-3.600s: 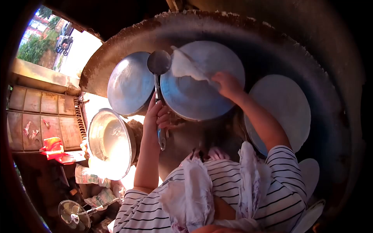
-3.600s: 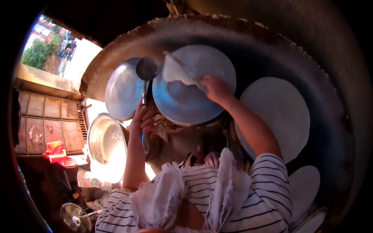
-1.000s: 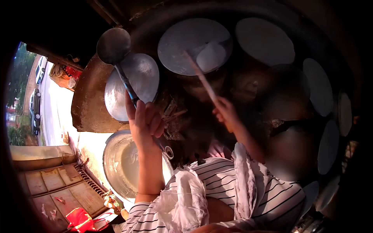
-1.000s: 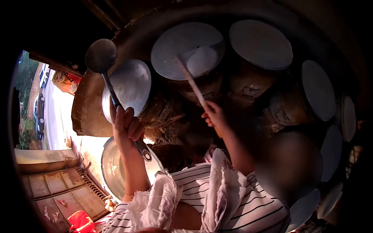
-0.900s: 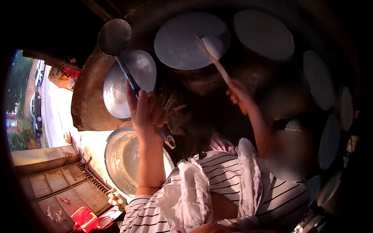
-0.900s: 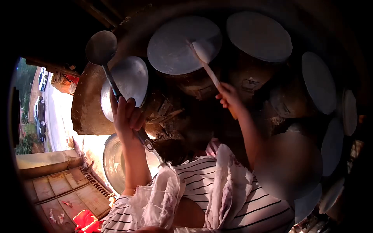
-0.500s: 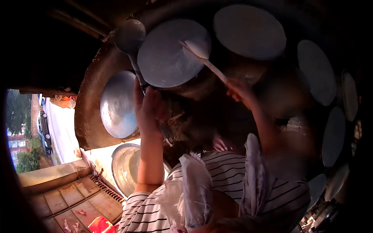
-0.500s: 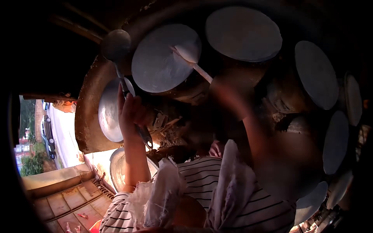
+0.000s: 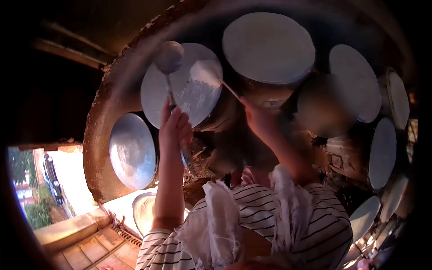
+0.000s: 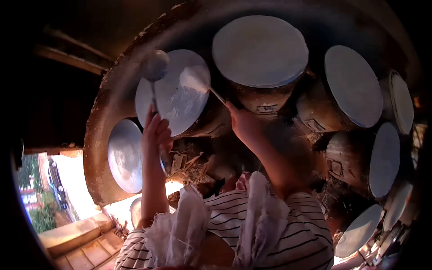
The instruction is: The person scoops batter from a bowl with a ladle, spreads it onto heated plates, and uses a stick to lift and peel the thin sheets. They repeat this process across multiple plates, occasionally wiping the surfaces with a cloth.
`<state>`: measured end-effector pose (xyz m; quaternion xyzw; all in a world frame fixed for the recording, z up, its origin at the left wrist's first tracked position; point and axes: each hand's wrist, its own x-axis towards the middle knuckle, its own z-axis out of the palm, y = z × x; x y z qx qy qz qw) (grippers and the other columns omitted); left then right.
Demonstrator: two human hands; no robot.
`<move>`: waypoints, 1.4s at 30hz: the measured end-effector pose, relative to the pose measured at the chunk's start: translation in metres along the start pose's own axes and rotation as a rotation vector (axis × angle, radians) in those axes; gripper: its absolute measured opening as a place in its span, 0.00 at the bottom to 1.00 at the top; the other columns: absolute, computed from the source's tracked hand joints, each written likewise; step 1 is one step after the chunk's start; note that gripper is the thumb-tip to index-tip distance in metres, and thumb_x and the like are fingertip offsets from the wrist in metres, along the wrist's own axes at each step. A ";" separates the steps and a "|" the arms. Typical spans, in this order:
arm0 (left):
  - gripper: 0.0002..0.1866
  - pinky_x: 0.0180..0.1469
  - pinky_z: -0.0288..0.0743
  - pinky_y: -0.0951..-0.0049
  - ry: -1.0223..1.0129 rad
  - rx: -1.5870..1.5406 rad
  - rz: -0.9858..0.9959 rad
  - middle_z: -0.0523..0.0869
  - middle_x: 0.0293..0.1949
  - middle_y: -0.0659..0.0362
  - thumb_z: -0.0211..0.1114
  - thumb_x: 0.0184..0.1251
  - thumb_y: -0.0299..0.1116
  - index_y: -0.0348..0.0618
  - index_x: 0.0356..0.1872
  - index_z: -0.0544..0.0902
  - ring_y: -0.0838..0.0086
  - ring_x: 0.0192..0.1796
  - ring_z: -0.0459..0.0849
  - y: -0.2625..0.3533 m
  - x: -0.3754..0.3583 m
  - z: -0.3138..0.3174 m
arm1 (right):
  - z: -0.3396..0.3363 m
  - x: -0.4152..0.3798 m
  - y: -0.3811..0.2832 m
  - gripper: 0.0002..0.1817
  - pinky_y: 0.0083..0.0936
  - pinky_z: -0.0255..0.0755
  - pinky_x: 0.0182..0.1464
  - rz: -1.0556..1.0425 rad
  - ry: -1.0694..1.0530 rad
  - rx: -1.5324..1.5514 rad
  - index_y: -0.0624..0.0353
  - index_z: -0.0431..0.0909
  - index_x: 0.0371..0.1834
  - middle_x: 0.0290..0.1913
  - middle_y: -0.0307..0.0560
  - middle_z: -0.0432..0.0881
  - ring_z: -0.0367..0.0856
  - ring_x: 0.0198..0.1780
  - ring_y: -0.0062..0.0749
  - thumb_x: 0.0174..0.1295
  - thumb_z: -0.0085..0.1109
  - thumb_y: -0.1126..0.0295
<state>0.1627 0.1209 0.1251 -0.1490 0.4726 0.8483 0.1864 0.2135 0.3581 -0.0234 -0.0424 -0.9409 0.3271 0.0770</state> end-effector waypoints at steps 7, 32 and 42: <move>0.20 0.20 0.64 0.82 -0.254 -0.777 -0.519 0.62 0.15 0.69 0.51 0.73 0.42 0.49 0.20 0.62 0.84 0.15 0.64 0.031 0.017 -0.034 | -0.006 0.049 0.019 0.17 0.45 0.70 0.30 -0.212 0.049 0.037 0.48 0.76 0.55 0.25 0.56 0.78 0.79 0.30 0.50 0.63 0.51 0.71; 0.15 0.13 0.65 0.84 -0.622 -1.422 -0.094 0.63 0.12 0.69 0.49 0.72 0.31 0.47 0.21 0.64 0.84 0.09 0.63 0.031 -0.077 -0.078 | 0.042 -0.030 -0.065 0.23 0.30 0.74 0.50 0.021 -0.253 0.261 0.50 0.76 0.57 0.49 0.51 0.82 0.82 0.48 0.38 0.56 0.59 0.73; 0.15 0.18 0.68 0.83 -0.521 -1.355 -0.088 0.65 0.15 0.66 0.49 0.70 0.27 0.45 0.21 0.64 0.83 0.13 0.64 0.076 -0.076 -0.210 | 0.076 -0.129 -0.067 0.20 0.32 0.75 0.49 -0.066 -0.015 0.198 0.55 0.78 0.53 0.48 0.53 0.82 0.81 0.49 0.44 0.55 0.57 0.75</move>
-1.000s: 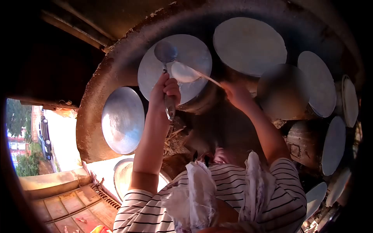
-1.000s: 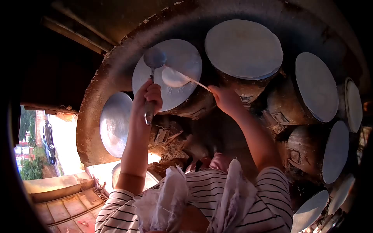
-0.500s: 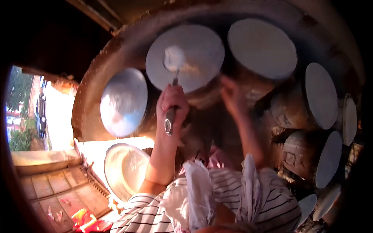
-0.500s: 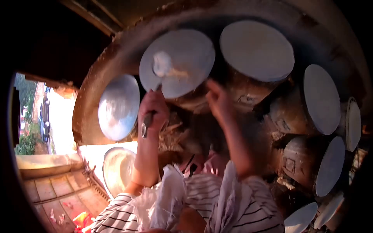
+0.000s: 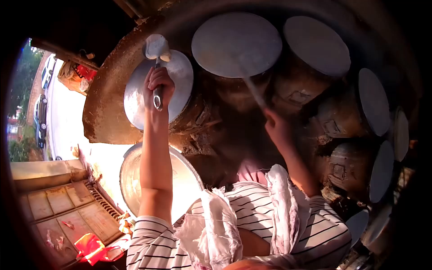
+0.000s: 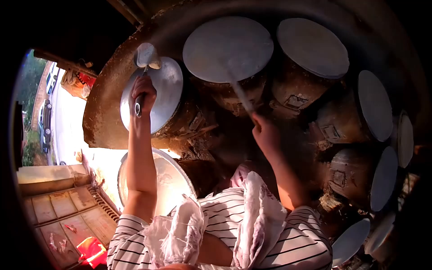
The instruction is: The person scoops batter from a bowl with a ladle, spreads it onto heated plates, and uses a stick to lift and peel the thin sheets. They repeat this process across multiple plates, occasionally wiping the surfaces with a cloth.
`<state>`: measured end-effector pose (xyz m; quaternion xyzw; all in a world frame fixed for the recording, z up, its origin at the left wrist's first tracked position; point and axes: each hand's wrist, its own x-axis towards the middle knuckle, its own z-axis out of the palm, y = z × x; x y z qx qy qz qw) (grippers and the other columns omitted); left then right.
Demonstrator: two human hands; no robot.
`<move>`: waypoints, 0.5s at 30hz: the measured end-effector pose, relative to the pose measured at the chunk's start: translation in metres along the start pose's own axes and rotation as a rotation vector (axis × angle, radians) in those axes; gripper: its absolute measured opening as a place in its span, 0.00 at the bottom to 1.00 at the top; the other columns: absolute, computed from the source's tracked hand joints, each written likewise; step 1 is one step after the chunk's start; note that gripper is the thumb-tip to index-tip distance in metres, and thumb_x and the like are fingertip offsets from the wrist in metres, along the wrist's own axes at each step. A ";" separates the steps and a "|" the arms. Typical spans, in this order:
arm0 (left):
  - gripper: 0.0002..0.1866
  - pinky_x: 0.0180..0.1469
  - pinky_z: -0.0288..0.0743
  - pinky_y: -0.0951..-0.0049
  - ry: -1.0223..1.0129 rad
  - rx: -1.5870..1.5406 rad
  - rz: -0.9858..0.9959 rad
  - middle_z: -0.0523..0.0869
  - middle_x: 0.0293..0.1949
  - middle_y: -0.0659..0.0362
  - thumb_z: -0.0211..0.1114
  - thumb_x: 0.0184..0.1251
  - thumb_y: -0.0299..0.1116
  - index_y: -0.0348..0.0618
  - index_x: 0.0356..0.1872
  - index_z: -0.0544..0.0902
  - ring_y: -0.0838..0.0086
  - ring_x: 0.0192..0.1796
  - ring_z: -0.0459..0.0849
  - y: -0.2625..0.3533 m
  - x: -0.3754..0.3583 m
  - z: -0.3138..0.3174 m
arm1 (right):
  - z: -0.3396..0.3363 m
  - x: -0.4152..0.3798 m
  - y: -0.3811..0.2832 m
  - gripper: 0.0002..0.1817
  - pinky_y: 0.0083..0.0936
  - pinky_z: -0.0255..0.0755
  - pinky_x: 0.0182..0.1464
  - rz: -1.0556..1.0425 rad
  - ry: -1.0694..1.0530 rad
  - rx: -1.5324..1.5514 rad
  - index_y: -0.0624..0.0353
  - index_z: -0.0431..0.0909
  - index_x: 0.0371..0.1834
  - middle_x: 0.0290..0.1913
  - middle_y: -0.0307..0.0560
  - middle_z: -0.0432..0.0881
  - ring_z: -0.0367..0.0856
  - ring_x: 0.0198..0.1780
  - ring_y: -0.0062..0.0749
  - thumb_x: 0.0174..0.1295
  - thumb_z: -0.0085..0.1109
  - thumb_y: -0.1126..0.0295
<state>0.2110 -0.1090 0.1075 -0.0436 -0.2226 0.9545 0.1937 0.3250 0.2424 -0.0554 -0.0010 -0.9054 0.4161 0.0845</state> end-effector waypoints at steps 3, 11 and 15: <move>0.14 0.18 0.68 0.83 0.061 0.021 -0.014 0.65 0.15 0.66 0.50 0.70 0.28 0.45 0.20 0.64 0.83 0.13 0.65 0.030 0.002 -0.008 | -0.013 0.015 -0.027 0.21 0.33 0.75 0.45 -0.095 0.062 0.111 0.53 0.80 0.52 0.41 0.57 0.81 0.82 0.44 0.48 0.53 0.57 0.78; 0.17 0.17 0.67 0.83 0.071 -0.001 -0.037 0.64 0.14 0.66 0.47 0.72 0.32 0.47 0.19 0.63 0.83 0.12 0.64 0.049 0.016 -0.034 | -0.008 0.094 -0.059 0.22 0.36 0.75 0.48 -0.158 -0.264 -0.066 0.52 0.78 0.54 0.45 0.53 0.82 0.81 0.47 0.47 0.52 0.60 0.74; 0.17 0.17 0.66 0.83 0.099 0.077 -0.050 0.63 0.14 0.67 0.49 0.72 0.34 0.46 0.20 0.63 0.84 0.12 0.64 0.057 0.017 -0.035 | -0.022 0.110 0.003 0.23 0.31 0.75 0.52 0.057 -0.119 0.035 0.53 0.77 0.55 0.50 0.48 0.82 0.82 0.50 0.38 0.53 0.60 0.75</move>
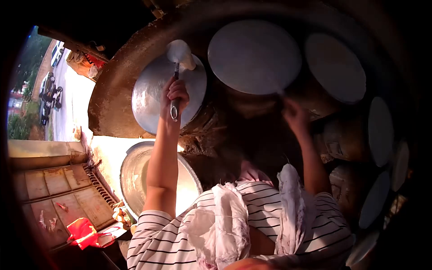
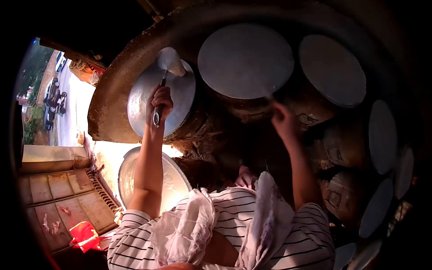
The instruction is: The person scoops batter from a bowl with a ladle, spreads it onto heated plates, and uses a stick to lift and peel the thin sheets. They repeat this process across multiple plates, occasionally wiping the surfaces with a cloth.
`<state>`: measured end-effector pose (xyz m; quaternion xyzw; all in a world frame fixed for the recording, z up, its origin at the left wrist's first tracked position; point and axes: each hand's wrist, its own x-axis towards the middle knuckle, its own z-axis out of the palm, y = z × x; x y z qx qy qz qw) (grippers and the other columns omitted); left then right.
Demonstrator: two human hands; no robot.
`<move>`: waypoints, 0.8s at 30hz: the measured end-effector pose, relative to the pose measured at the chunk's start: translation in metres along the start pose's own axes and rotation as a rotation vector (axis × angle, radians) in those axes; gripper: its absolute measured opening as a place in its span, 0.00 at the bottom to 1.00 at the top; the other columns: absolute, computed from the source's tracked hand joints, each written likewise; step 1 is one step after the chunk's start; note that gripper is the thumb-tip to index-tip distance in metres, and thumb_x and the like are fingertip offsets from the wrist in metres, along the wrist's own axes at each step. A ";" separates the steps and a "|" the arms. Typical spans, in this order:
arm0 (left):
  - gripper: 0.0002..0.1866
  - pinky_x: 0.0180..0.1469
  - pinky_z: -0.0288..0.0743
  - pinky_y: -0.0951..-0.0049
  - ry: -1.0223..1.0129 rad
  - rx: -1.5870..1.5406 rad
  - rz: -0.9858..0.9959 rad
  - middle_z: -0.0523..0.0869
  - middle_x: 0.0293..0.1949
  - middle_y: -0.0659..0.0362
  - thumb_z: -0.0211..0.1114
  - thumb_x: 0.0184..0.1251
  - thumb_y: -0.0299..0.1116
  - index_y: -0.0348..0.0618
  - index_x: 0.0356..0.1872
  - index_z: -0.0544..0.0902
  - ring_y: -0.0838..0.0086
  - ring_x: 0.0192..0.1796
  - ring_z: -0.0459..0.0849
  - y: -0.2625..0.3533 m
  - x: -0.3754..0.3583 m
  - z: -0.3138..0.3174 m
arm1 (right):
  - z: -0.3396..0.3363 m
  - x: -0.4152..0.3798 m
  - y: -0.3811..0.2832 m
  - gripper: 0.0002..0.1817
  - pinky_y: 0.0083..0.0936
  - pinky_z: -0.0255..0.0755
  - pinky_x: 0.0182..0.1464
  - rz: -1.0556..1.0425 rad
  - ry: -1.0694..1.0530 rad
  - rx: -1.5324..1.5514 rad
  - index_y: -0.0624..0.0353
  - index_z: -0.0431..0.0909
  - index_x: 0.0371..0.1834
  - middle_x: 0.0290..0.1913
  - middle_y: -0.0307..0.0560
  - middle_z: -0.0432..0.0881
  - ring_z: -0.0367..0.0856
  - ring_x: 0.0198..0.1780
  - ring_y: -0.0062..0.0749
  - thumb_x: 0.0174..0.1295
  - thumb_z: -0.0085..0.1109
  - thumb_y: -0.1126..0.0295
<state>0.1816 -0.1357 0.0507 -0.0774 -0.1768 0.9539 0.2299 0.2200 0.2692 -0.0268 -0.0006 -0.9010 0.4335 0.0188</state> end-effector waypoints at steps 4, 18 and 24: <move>0.19 0.17 0.61 0.84 0.082 0.031 0.030 0.61 0.15 0.68 0.49 0.74 0.38 0.47 0.20 0.63 0.84 0.12 0.60 0.006 -0.003 -0.009 | 0.007 -0.008 0.008 0.22 0.26 0.73 0.52 0.264 -0.063 0.229 0.61 0.75 0.56 0.49 0.52 0.82 0.81 0.50 0.34 0.55 0.57 0.78; 0.19 0.17 0.58 0.83 0.217 0.192 0.154 0.60 0.15 0.70 0.53 0.72 0.42 0.51 0.19 0.64 0.84 0.14 0.59 0.063 0.012 -0.033 | 0.206 0.034 -0.150 0.18 0.34 0.71 0.51 -0.263 -0.094 0.285 0.68 0.77 0.45 0.43 0.56 0.74 0.75 0.47 0.47 0.47 0.58 0.83; 0.04 0.15 0.55 0.85 0.287 0.432 0.300 0.60 0.19 0.70 0.52 0.73 0.35 0.58 0.36 0.69 0.86 0.16 0.57 0.097 0.001 -0.019 | 0.185 0.040 -0.132 0.17 0.37 0.69 0.48 -0.356 0.023 0.044 0.65 0.77 0.42 0.40 0.51 0.73 0.73 0.44 0.49 0.45 0.56 0.85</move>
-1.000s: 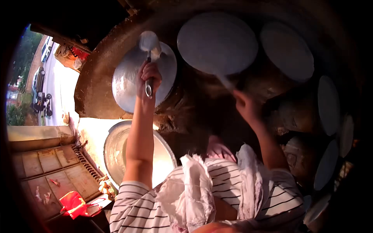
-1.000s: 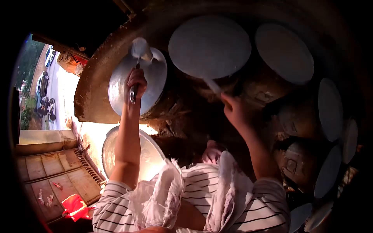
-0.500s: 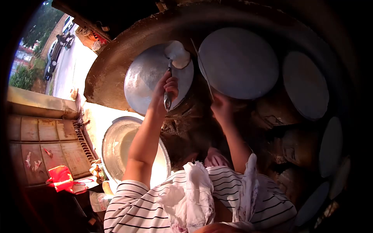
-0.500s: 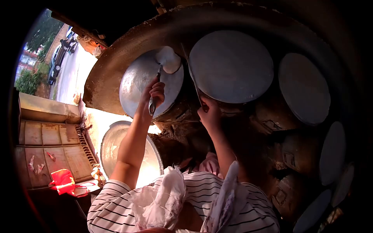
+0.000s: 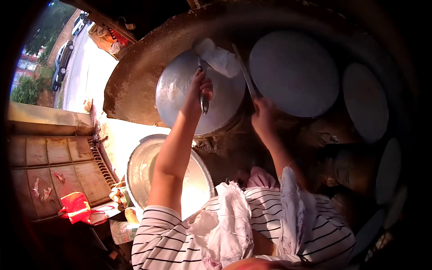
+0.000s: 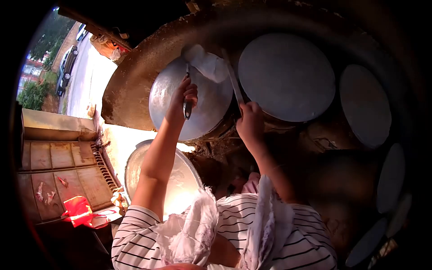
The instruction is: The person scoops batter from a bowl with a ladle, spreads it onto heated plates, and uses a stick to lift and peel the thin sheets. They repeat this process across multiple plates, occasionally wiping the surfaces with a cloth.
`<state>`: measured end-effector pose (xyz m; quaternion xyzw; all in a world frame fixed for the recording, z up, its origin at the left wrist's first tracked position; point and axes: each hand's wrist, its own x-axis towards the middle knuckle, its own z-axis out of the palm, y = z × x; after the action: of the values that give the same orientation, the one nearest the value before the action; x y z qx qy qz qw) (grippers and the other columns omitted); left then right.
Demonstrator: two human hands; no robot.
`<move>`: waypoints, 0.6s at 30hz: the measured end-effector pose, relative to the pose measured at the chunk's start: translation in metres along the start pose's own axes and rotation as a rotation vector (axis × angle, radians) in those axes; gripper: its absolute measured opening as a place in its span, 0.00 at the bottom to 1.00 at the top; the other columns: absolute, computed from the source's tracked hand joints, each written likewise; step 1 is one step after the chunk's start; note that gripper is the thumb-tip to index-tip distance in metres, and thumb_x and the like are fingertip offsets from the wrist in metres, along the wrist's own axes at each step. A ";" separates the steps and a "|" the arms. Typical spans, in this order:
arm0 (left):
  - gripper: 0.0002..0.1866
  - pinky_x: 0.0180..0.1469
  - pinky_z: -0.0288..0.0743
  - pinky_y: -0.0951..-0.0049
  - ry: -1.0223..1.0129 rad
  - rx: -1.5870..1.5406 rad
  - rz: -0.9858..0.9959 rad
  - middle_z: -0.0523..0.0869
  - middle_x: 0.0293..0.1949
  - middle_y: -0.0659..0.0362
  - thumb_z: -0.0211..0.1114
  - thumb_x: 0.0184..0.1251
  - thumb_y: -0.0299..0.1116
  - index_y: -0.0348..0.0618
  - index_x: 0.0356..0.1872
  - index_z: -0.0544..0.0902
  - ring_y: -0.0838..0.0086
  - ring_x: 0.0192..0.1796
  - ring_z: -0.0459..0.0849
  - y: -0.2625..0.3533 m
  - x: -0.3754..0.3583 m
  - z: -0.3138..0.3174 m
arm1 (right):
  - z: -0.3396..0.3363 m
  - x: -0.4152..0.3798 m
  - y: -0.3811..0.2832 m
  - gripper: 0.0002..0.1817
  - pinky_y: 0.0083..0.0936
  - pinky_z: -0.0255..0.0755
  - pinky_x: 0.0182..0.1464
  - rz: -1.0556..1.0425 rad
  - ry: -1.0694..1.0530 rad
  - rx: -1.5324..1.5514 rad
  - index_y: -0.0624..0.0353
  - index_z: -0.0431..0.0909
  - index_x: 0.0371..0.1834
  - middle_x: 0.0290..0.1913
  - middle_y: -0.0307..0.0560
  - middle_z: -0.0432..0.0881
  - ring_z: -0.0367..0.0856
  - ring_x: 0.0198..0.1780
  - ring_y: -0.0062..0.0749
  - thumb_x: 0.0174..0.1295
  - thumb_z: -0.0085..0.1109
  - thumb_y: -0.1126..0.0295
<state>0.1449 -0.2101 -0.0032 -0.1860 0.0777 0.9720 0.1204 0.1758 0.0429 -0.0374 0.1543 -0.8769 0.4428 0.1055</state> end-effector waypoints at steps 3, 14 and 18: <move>0.08 0.15 0.55 0.84 0.060 0.178 0.075 0.60 0.19 0.69 0.52 0.72 0.31 0.63 0.46 0.68 0.85 0.16 0.57 0.005 0.002 0.005 | 0.010 -0.009 -0.015 0.16 0.38 0.69 0.49 -0.027 -0.075 0.037 0.66 0.76 0.42 0.42 0.53 0.73 0.73 0.47 0.49 0.46 0.58 0.84; 0.32 0.15 0.60 0.77 0.402 1.074 0.421 0.65 0.17 0.66 0.54 0.68 0.29 0.57 0.72 0.55 0.82 0.15 0.62 0.019 -0.014 0.005 | 0.051 0.020 -0.043 0.18 0.37 0.71 0.50 -0.117 -0.166 -0.071 0.63 0.77 0.45 0.46 0.51 0.74 0.73 0.49 0.50 0.47 0.54 0.83; 0.31 0.14 0.61 0.78 0.545 1.203 0.442 0.67 0.17 0.66 0.55 0.68 0.29 0.59 0.71 0.58 0.82 0.14 0.64 0.033 -0.035 0.000 | 0.032 0.038 -0.015 0.17 0.37 0.70 0.48 -0.197 -0.080 -0.143 0.64 0.78 0.44 0.44 0.50 0.76 0.72 0.46 0.48 0.49 0.52 0.83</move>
<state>0.1678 -0.2492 0.0132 -0.3040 0.6662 0.6807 -0.0221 0.1439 0.0023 -0.0327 0.2494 -0.8903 0.3602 0.1239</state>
